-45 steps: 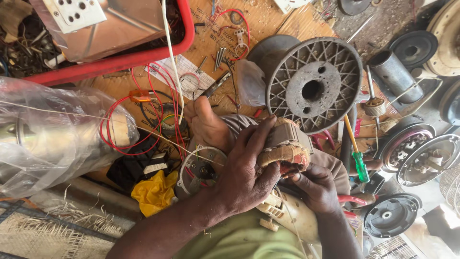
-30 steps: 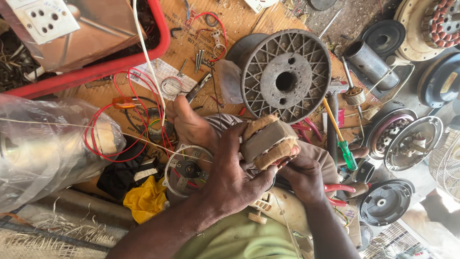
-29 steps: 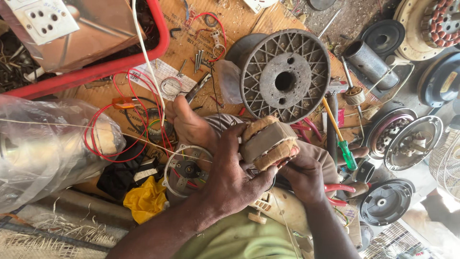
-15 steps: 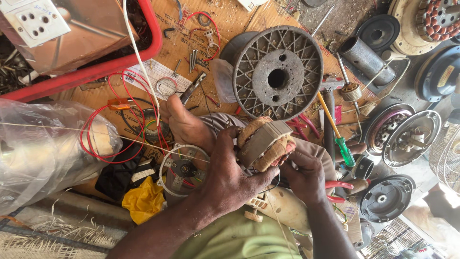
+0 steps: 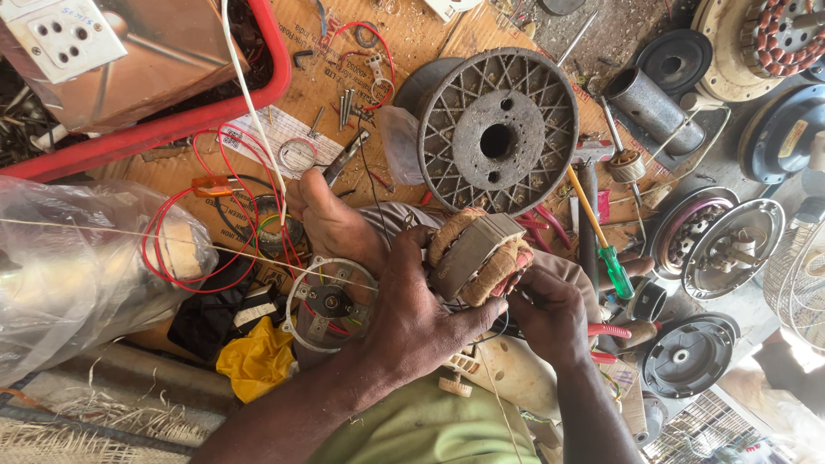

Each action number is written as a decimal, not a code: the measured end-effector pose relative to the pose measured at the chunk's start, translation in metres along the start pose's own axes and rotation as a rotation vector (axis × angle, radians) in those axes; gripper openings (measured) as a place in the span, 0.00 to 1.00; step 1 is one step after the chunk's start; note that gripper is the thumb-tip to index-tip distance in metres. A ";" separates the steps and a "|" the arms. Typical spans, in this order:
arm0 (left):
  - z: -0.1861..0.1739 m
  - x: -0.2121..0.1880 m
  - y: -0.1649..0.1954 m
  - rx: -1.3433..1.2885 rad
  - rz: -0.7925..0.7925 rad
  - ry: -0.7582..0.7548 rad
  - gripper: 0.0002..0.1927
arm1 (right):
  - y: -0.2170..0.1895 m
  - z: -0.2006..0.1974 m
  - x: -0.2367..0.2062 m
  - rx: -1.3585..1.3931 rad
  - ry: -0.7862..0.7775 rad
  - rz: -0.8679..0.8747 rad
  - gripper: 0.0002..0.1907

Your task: The person works on a fan motor by hand, handling wires and a stator, and using a screwdriver and pliers to manipulate the internal components.

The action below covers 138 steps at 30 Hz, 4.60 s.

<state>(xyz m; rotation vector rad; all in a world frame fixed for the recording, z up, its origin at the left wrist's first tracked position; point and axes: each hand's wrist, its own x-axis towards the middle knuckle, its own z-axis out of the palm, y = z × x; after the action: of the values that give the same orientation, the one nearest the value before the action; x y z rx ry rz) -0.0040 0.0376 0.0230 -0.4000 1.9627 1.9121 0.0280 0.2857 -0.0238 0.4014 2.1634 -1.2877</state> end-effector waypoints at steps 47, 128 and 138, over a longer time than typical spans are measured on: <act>-0.048 0.055 0.043 0.161 0.375 0.181 0.21 | -0.088 -0.026 -0.045 0.660 -0.227 -0.720 0.03; -0.060 0.091 0.031 0.743 0.674 0.067 0.09 | -0.097 0.083 0.088 0.408 0.217 -0.256 0.09; -0.067 0.092 0.043 0.553 0.610 0.071 0.09 | -0.091 0.090 0.093 0.516 0.283 -0.200 0.11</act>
<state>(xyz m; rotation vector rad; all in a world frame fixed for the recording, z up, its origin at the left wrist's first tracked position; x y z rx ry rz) -0.1102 -0.0226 0.0209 0.3257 2.7596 1.5388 -0.0634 0.1590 -0.0510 0.6129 2.1119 -2.0169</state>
